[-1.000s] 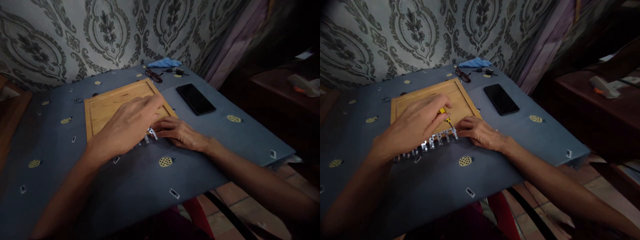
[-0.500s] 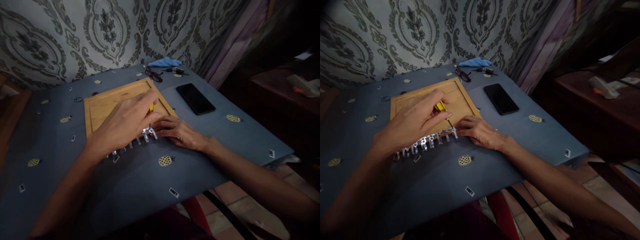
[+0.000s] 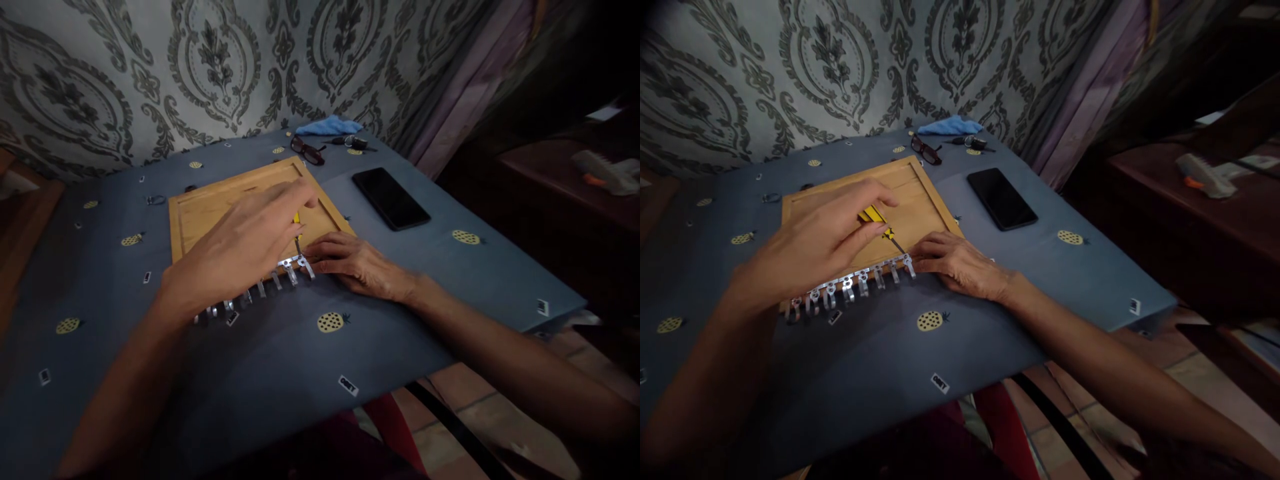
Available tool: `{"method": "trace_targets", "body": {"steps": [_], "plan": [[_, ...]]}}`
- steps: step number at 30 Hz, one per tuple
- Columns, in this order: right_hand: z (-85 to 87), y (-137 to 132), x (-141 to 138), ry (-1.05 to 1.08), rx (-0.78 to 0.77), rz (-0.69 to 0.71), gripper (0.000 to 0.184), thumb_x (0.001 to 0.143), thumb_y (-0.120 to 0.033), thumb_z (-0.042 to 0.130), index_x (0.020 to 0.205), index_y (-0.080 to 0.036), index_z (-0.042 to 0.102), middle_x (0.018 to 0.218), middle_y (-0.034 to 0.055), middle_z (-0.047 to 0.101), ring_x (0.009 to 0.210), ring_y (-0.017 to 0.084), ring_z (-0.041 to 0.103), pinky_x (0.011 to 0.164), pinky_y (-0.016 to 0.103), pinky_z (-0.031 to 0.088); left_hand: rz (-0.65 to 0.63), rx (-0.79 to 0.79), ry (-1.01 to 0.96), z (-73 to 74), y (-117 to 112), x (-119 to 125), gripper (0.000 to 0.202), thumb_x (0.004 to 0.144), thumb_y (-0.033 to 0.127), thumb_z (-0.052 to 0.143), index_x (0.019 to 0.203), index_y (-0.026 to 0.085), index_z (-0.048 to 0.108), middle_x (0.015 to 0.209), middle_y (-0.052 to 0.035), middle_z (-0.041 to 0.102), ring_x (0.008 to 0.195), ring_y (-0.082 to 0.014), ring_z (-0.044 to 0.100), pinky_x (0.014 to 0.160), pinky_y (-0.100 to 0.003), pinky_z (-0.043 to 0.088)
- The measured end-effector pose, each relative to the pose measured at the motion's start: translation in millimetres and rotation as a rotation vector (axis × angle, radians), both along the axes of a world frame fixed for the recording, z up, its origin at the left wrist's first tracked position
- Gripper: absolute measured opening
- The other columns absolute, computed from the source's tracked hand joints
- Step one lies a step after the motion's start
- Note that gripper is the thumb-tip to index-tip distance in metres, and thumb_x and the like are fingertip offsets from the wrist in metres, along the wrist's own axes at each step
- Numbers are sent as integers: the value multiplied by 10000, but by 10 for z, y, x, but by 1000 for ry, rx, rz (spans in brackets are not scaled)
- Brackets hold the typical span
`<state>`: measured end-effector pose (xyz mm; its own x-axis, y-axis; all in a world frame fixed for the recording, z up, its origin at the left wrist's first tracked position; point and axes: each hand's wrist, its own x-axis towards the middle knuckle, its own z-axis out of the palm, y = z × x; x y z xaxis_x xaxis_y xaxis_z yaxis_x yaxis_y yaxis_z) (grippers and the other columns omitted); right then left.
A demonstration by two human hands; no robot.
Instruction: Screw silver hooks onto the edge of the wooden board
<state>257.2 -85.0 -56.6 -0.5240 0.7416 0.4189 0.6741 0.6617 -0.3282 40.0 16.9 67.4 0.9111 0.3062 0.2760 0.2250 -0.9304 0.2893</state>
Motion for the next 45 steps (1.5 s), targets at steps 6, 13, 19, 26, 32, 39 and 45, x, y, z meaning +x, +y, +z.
{"method": "trace_targets", "body": {"steps": [6,13,19,26,32,39,45], "plan": [[3,-8,-1,-13,-6,-3,403,921,-32,447,1202,-201,682,1250,126,689,1185,247,590,983,487,526,60,60,-46,62,12,-57,234,958,169,507,1172,229,580,1118,-45,687,986,-220,674,868,-345,534],[-2,3,-3,-3,16,7,412,901,0,450,1183,-186,686,1223,132,694,1148,245,590,961,468,531,27,29,0,-10,-19,2,199,981,157,493,1158,196,575,1107,-35,689,990,-188,663,819,-292,508],[-13,1,0,-8,15,6,430,901,-13,447,1209,-208,675,1234,119,686,1157,241,584,969,464,525,16,-20,28,-25,-27,19,211,976,151,483,1164,193,571,1057,-37,686,1007,-195,664,826,-288,497],[-21,7,-3,3,25,6,409,915,-22,440,1191,-206,680,1225,118,688,1169,244,584,968,466,528,15,-33,47,-60,-27,26,213,984,177,460,1167,207,564,1120,-43,682,995,-195,668,792,-293,501],[12,-4,-15,-10,23,5,394,911,-14,438,1175,-158,693,1190,131,706,1189,253,578,1001,471,517,0,60,73,-67,-68,75,151,1017,267,486,1118,195,573,1089,-61,682,978,-211,668,783,-318,505],[10,4,-20,4,24,4,401,915,-26,431,1174,-201,682,1206,113,704,1194,236,587,999,463,523,59,142,53,-131,-120,135,171,999,204,471,1137,193,571,1060,-72,666,980,-224,665,784,-328,508],[11,0,-15,-2,11,6,402,907,-27,431,1176,-181,687,1209,125,700,1160,242,592,989,462,524,43,31,41,-111,-103,96,188,969,155,471,1131,201,554,1138,-75,667,1009,-227,652,804,-341,510]]}}
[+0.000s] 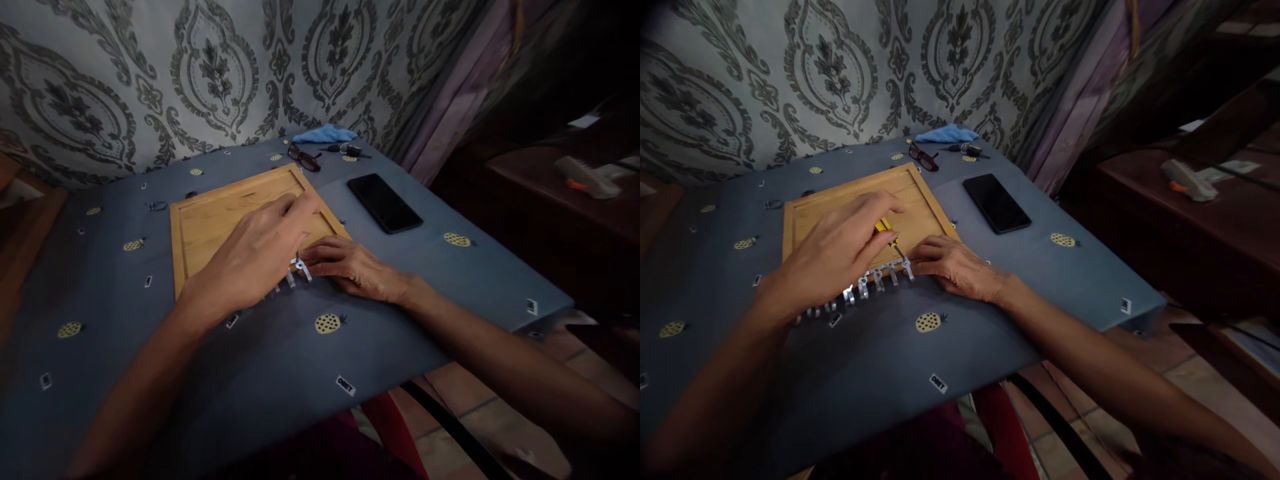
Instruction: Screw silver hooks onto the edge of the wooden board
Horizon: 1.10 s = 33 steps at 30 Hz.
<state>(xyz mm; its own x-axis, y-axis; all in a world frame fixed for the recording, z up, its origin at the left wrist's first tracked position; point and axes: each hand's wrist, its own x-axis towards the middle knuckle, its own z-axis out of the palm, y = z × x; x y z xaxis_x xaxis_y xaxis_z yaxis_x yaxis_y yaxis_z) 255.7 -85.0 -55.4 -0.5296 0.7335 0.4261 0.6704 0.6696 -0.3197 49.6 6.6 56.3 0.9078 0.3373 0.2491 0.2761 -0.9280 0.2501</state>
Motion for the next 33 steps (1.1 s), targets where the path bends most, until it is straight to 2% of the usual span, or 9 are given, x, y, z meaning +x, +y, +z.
{"method": "trace_targets", "body": {"steps": [8,12,17,23,33], "plan": [[5,-6,4,-1,0,-1,400,924,-36,428,1192,-186,683,1219,127,693,1159,238,587,982,462,526,-28,-136,30,70,31,-60,241,974,162,453,1196,226,521,1200,-46,657,1055,-210,647,830,-322,514],[1,-4,3,0,1,-4,405,922,-24,429,1181,-196,688,1217,124,692,1168,238,586,980,464,524,7,-92,-34,111,63,-101,225,977,203,480,1195,231,529,1152,-39,665,1031,-213,651,868,-340,519],[3,-1,9,-3,-22,8,412,927,-30,433,1214,-188,683,1224,129,692,1169,242,586,979,477,523,28,-54,-39,153,79,-134,237,977,160,483,1206,195,530,1197,-52,660,1103,-214,641,928,-333,508],[18,-3,4,-12,-18,8,405,932,-49,439,1212,-199,691,1225,133,696,1156,252,607,948,492,547,8,-90,30,102,74,-124,208,982,157,466,1172,218,523,1230,-66,657,1104,-241,651,870,-352,525],[31,-8,-2,-12,-8,14,408,926,-27,443,1205,-186,694,1222,136,699,1177,246,604,970,475,543,12,-107,57,93,32,-73,192,964,104,441,1086,203,551,1152,-76,679,1008,-226,661,797,-343,516]]}}
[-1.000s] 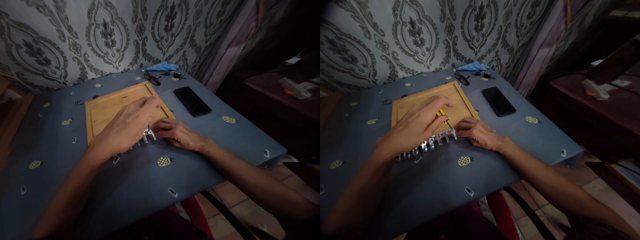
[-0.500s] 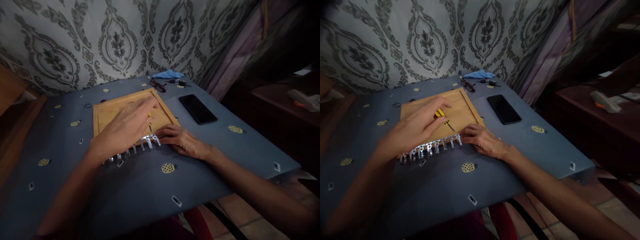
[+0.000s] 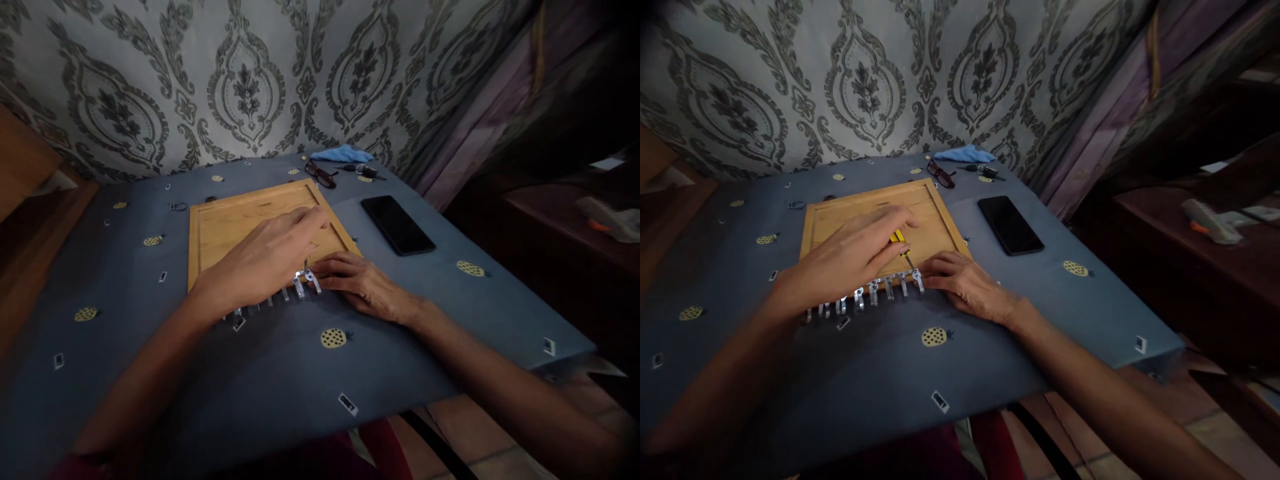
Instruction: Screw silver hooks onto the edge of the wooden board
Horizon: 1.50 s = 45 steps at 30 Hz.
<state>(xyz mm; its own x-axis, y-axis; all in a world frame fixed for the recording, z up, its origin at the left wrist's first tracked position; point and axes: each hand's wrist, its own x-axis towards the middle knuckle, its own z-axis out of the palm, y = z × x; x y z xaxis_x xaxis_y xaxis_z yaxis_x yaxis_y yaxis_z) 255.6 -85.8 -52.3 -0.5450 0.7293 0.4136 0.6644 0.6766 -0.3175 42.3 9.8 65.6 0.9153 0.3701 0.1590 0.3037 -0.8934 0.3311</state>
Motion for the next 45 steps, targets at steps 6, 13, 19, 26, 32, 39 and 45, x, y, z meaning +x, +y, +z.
{"method": "trace_targets", "body": {"steps": [6,13,19,26,32,39,45], "plan": [[-15,4,-4,10,-29,-8,492,901,2,449,1268,-238,673,1247,109,690,1199,241,590,992,485,527,-21,6,-5,10,-4,5,158,970,140,485,1104,199,544,1175,-74,665,1020,-219,651,800,-328,501],[-28,4,9,21,-5,2,469,912,-20,438,1255,-230,678,1227,118,694,1182,250,599,971,496,536,-15,-15,-14,-4,-17,7,188,972,142,431,1087,213,560,1159,-77,671,989,-216,656,762,-318,490],[-21,1,6,-4,-30,-14,456,927,-39,440,1261,-234,681,1253,120,684,1192,246,598,986,492,530,-28,89,21,-4,-22,12,140,990,159,434,1056,200,551,1049,-62,675,893,-194,650,688,-294,459],[-22,-4,9,-1,-28,-17,457,910,-27,455,1250,-227,686,1236,118,688,1220,249,581,1004,500,518,3,175,19,-26,-22,51,99,1011,250,499,1050,192,570,954,-41,686,849,-197,662,661,-293,431],[-28,2,7,7,-15,-22,478,885,-15,452,1231,-242,692,1225,105,693,1207,245,591,994,484,524,-52,127,-39,-48,-28,54,113,986,208,483,1035,204,585,969,-46,702,847,-201,659,665,-300,444],[-27,3,10,15,-13,-9,457,907,-31,444,1239,-236,681,1228,108,692,1182,242,599,976,478,529,-57,71,-22,-36,-10,17,127,986,187,463,1056,213,566,1033,-32,696,870,-175,648,680,-282,444],[-20,-4,14,0,-31,-13,416,927,-34,447,1223,-199,688,1251,132,684,1176,249,587,981,495,527,11,76,-41,39,16,-29,183,974,195,507,1147,201,567,994,-39,693,918,-212,669,753,-316,496]]}}
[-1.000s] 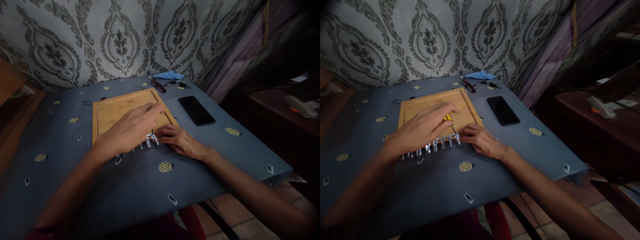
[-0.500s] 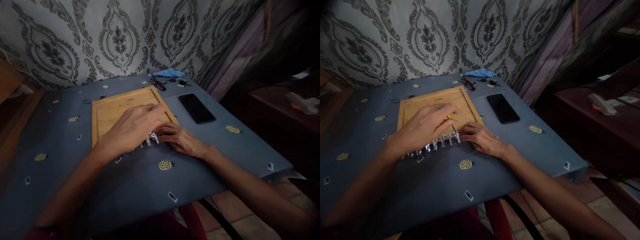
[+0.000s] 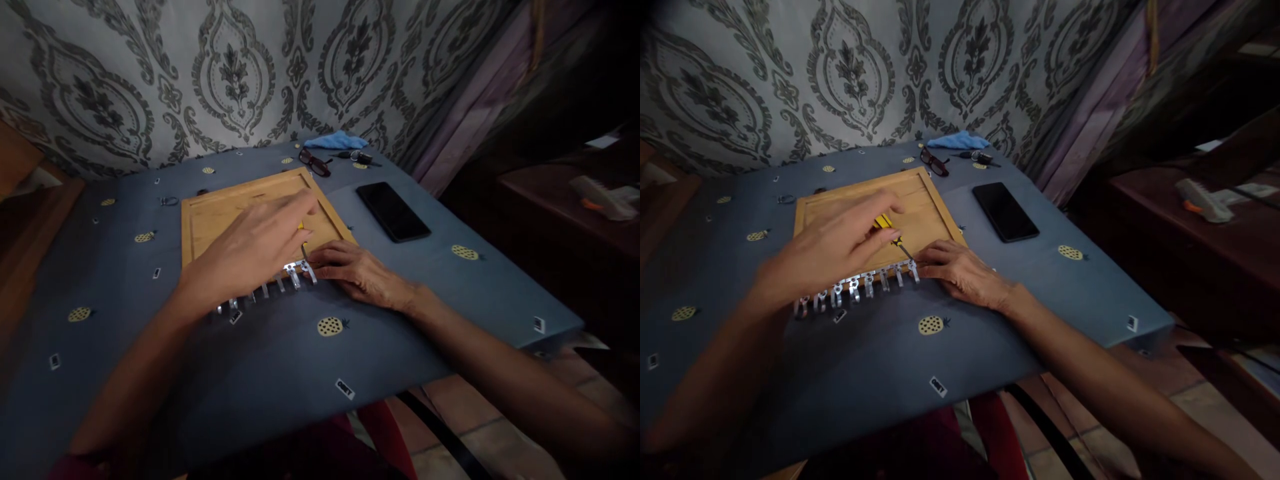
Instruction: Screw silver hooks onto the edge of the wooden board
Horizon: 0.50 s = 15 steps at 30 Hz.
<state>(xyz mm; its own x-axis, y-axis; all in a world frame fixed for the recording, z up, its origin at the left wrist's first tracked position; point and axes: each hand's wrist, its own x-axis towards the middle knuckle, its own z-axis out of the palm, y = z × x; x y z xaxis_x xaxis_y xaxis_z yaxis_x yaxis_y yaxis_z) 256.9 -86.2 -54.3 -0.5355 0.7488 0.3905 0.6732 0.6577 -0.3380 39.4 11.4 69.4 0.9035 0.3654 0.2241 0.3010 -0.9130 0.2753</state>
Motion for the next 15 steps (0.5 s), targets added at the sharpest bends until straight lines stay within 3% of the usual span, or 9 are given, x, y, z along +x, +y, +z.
{"method": "trace_targets", "body": {"steps": [6,15], "plan": [[13,-11,-10,8,-21,5,423,936,-42,441,1237,-219,680,1270,120,676,1195,244,585,1001,494,517,33,70,-42,54,65,-84,223,978,197,529,1198,220,561,917,-22,672,804,-184,663,748,-308,502],[-5,7,-3,25,22,18,390,948,-52,434,1204,-205,685,1242,129,687,1173,247,596,977,483,526,-1,76,51,-1,56,-28,211,985,190,525,1192,180,562,964,-27,676,959,-214,674,778,-302,492]]}}
